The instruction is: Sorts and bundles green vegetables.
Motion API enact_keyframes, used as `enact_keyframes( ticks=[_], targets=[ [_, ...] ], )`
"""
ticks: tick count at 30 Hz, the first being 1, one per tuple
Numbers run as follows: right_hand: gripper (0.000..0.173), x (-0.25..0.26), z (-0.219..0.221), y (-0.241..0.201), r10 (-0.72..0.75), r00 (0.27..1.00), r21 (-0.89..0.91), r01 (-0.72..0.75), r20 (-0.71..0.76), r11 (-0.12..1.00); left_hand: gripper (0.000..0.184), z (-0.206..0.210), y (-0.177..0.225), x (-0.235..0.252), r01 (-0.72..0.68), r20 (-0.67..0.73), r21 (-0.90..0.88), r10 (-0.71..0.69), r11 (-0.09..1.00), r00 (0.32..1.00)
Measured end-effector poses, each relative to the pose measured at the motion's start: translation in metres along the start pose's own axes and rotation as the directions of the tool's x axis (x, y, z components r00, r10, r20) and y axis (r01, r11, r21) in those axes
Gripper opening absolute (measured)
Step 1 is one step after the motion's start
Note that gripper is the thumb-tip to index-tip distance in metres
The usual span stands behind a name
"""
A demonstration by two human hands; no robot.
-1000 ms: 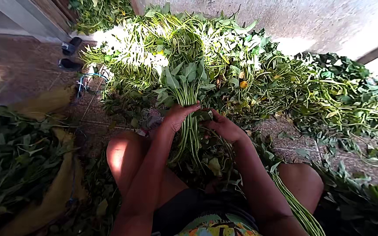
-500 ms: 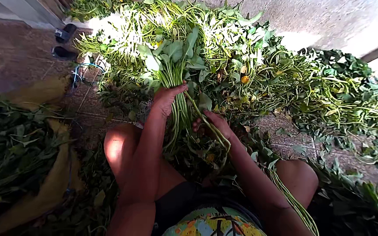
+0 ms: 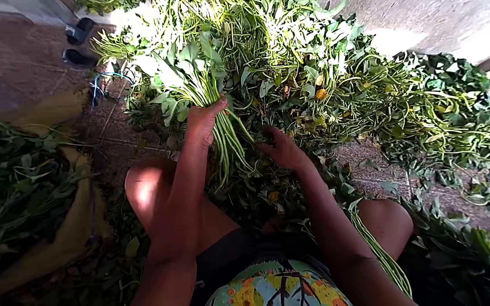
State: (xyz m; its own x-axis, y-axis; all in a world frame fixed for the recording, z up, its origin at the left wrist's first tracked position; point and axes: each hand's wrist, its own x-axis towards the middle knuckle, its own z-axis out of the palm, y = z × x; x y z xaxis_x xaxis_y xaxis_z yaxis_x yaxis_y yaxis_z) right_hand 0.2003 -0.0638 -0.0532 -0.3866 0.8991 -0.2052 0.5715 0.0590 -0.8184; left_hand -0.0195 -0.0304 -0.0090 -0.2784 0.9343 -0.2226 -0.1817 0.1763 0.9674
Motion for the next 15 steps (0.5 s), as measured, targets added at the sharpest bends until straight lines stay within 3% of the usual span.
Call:
enact_keyframes(
  ticks=[2, 4, 8, 11, 13, 14, 15],
  targets=[
    [0.046, 0.012, 0.007, -0.018, -0.1, 0.994, 0.144, 0.094, 0.036, 0.985, 0.016, 0.007, -0.005, 0.0, 0.022, 0.039, -0.009, -0.022, 1.0, 0.999],
    [0.031, 0.01, 0.014, -0.024, -0.097, 0.994, 0.173, 0.086, 0.055, 0.981, 0.016, 0.002, -0.001, 0.006, -0.003, -0.029, -0.04, 0.002, 0.999, 1.0],
    [0.026, -0.026, 0.019, -0.006, 0.08, 0.996, -0.091, -0.076, 0.042, 0.993, 0.024, -0.022, 0.016, 0.016, -0.112, -0.265, -0.116, 0.078, 0.987, 0.961],
    [0.033, -0.033, 0.015, 0.011, 0.199, 0.979, -0.095, -0.193, 0.051, 0.977, 0.022, -0.009, 0.008, 0.012, -0.073, -0.251, -0.202, 0.02, 0.977, 0.968],
    [0.04, -0.026, 0.014, 0.035, 0.191, 0.981, 0.191, -0.182, -0.029, 0.964, 0.017, 0.001, -0.003, 0.007, -0.027, -0.189, -0.319, -0.035, 0.947, 0.981],
    [0.043, -0.02, 0.017, 0.047, 0.21, 0.973, 0.447, -0.146, -0.097, 0.883, 0.014, 0.006, -0.007, 0.005, -0.022, -0.164, -0.364, -0.041, 0.931, 0.986],
    [0.042, -0.012, 0.02, 0.051, 0.297, 0.945, 0.721, -0.109, -0.139, 0.684, 0.013, 0.009, -0.01, 0.002, -0.037, -0.154, -0.395, -0.027, 0.918, 0.988]
  ],
)
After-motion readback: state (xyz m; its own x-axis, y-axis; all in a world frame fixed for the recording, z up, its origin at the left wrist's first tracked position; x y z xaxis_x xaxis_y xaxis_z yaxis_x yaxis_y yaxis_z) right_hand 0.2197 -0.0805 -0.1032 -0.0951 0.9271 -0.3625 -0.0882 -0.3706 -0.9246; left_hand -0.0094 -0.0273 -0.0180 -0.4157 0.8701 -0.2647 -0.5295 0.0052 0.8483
